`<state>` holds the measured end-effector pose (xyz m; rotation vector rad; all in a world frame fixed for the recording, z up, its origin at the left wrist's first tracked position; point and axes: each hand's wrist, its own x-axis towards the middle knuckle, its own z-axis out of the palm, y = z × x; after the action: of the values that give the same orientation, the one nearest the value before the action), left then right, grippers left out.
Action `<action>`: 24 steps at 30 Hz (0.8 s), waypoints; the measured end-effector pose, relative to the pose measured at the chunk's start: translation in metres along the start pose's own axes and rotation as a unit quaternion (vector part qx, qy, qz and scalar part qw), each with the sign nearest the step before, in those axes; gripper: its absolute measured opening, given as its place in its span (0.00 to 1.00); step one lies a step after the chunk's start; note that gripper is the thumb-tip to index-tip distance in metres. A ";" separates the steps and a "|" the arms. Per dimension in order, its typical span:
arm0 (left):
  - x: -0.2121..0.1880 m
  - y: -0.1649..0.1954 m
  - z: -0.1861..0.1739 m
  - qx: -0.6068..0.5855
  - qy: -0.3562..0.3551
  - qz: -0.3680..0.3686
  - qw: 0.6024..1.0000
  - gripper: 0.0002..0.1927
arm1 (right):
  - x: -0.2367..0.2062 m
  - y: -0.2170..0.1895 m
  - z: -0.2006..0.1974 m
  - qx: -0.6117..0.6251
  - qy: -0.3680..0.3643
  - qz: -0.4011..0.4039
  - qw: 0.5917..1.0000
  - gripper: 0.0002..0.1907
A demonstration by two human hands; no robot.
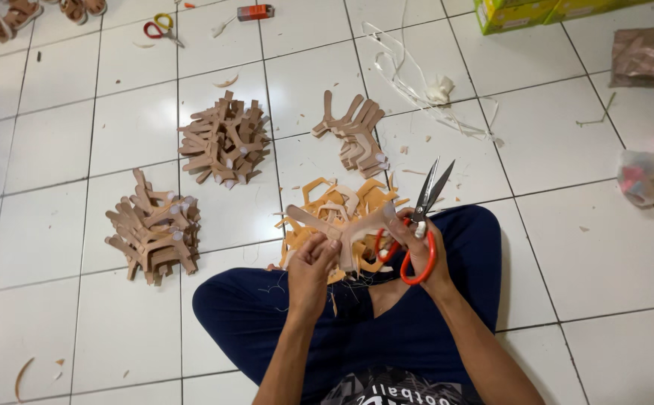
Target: The person sits on a tiled floor and uses red-handled scissors to trim the edges of small light-brown wooden pieces. They pick up each piece, cut along its edges, and place the finished pieces into a pile on the floor. Trimmed scraps accumulate nearby.
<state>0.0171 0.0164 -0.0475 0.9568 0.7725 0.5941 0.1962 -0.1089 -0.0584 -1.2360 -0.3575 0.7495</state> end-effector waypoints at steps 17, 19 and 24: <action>-0.023 0.033 0.014 0.078 0.043 0.142 0.986 0.14 | -0.046 -0.018 0.011 -0.514 -0.099 -0.357 0.774 0.31; -0.025 0.034 0.015 0.067 0.040 0.136 0.988 0.15 | -0.046 -0.018 0.010 -0.517 -0.101 -0.383 0.758 0.31; -0.027 0.033 0.014 0.071 0.048 0.114 0.990 0.14 | -0.046 -0.014 0.005 -0.533 -0.130 -0.399 0.735 0.30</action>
<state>0.0086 0.0048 -0.0046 1.1640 0.8049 0.7969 0.1646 -0.1381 -0.0371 -1.7977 -1.6045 -0.1443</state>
